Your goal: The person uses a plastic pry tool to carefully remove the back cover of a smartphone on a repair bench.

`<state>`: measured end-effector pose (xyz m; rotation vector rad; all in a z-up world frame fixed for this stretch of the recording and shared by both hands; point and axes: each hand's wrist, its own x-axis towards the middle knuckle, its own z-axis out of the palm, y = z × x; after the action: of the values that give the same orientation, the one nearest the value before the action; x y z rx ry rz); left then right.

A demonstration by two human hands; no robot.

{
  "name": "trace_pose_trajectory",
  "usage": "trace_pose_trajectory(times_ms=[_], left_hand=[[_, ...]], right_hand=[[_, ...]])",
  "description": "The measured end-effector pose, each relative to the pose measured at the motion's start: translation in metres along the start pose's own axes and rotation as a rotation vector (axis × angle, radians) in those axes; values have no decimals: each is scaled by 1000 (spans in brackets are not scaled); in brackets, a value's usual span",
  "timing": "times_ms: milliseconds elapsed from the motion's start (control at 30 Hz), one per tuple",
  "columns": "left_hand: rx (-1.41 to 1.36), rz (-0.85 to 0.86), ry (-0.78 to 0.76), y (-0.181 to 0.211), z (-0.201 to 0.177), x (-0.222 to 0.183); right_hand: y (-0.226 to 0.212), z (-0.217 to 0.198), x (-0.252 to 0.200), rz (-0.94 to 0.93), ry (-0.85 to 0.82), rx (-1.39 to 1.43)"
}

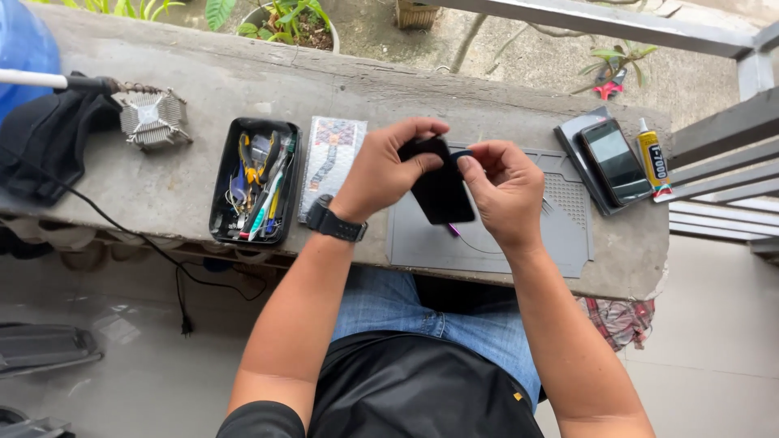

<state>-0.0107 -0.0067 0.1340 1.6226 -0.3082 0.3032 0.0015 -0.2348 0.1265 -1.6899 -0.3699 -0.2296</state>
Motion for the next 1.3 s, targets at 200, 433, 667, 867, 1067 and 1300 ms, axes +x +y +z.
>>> trace_pose_trajectory(times_ms=[200, 433, 667, 867, 1067, 1300], left_hand=[[189, 142, -114, 24, -4, 30], [173, 125, -105, 6, 10, 49], [245, 347, -231, 54, 38, 68], [64, 312, -228, 11, 57, 63], [153, 322, -114, 8, 55, 53], [764, 26, 147, -23, 61, -56]], right_hand=[[-1, 3, 2, -112, 44, 88], [17, 2, 8, -74, 93, 187], [-7, -31, 10, -222, 135, 23], [27, -41, 6, -347, 102, 97], [28, -34, 8, -306, 83, 101], [35, -37, -1, -298, 141, -58]])
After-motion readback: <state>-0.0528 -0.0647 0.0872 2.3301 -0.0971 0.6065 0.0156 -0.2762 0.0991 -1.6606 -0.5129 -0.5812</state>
